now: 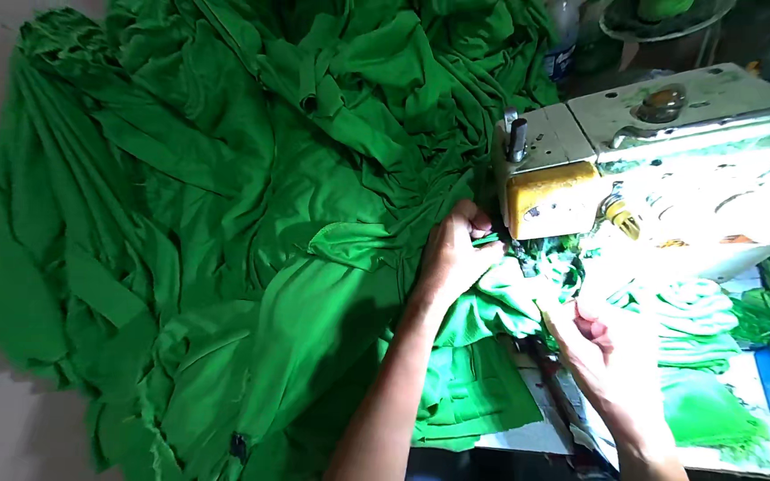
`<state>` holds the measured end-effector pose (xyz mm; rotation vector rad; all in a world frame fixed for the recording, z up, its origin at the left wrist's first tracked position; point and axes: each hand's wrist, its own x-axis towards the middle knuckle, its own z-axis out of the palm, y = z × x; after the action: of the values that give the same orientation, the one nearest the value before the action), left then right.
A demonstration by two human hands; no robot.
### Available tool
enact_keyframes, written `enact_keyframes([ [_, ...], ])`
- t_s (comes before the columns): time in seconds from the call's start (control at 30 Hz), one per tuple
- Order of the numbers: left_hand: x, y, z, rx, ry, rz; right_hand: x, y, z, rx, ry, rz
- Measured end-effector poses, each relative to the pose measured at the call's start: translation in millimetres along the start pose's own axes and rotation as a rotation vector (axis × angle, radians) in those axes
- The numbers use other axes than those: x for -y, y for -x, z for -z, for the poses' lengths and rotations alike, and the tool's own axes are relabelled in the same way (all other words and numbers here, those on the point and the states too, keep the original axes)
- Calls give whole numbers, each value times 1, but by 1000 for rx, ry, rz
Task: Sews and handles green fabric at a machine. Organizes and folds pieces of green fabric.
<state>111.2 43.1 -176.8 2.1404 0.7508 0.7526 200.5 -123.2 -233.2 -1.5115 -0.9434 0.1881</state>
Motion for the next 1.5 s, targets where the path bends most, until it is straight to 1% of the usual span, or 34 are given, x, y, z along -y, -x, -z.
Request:
enact_keyframes([
  [0.07,-2,15,8,20,164,14,5,-3,5,39,99,-68],
  [0.1,-6,25,13,5,261,49,7,-5,7,72,123,-96],
  [0.17,-38,44,24,16,535,215,10,-9,11,122,189,-115],
  [0.2,-45,48,25,29,684,264,11,-11,12,142,227,-108],
  [0.23,-46,50,23,36,783,266,12,-13,14,163,268,-96],
  [0.27,-44,53,20,35,808,225,14,-15,15,180,315,-80],
  [0.3,-38,55,16,20,754,141,19,-16,16,188,381,-54],
  [0.33,-31,55,11,-16,613,11,26,-16,17,197,440,-41],
  [0.4,-17,48,2,-109,160,-307,37,-17,17,214,547,-26],
  [0.43,-12,45,-1,-147,-61,-411,38,-17,16,207,580,-3],
  [0.5,-4,42,-2,-179,-350,-508,35,-18,14,165,608,85],
  [0.6,-11,46,8,-116,-588,-560,25,-24,15,139,549,320],
  [0.67,-32,55,18,-4,-620,-582,17,-31,19,213,413,520],
  [0.7,-43,60,22,39,-600,-600,14,-34,23,285,322,573],
  [0.73,-53,64,23,49,-558,-647,13,-35,26,367,208,581],
  [0.77,-61,66,21,55,-503,-690,13,-34,31,474,47,535],
  [0.83,-65,63,13,49,-386,-716,14,-30,41,656,-248,324],
  [0.9,-50,49,1,-24,-201,-644,16,-26,50,725,-407,83],
  [0.93,-37,41,-6,-88,-140,-601,16,-23,53,717,-450,-36],
  [1.0,-12,30,-15,-168,-137,-505,12,-19,58,652,-628,-235],
  [1.07,3,29,-16,-94,-205,-394,1,-19,63,569,-932,-275],
  [1.13,3,30,-8,33,-277,-350,-3,-24,61,453,-1162,-279],
  [1.2,-3,29,2,140,-352,-302,1,-26,56,301,-1193,-358],
  [1.23,-8,30,7,178,-395,-267,3,-28,53,263,-1175,-388],
  [1.3,-20,30,13,223,-481,-191,3,-30,50,259,-1188,-405],
  [1.4,-38,33,17,208,-619,-104,7,-33,49,239,-1189,-444],
  [1.47,-43,36,19,179,-638,-146,9,-35,48,226,-1141,-459],
  [1.5,-43,38,20,162,-571,-204,8,-36,48,259,-1105,-426],
])
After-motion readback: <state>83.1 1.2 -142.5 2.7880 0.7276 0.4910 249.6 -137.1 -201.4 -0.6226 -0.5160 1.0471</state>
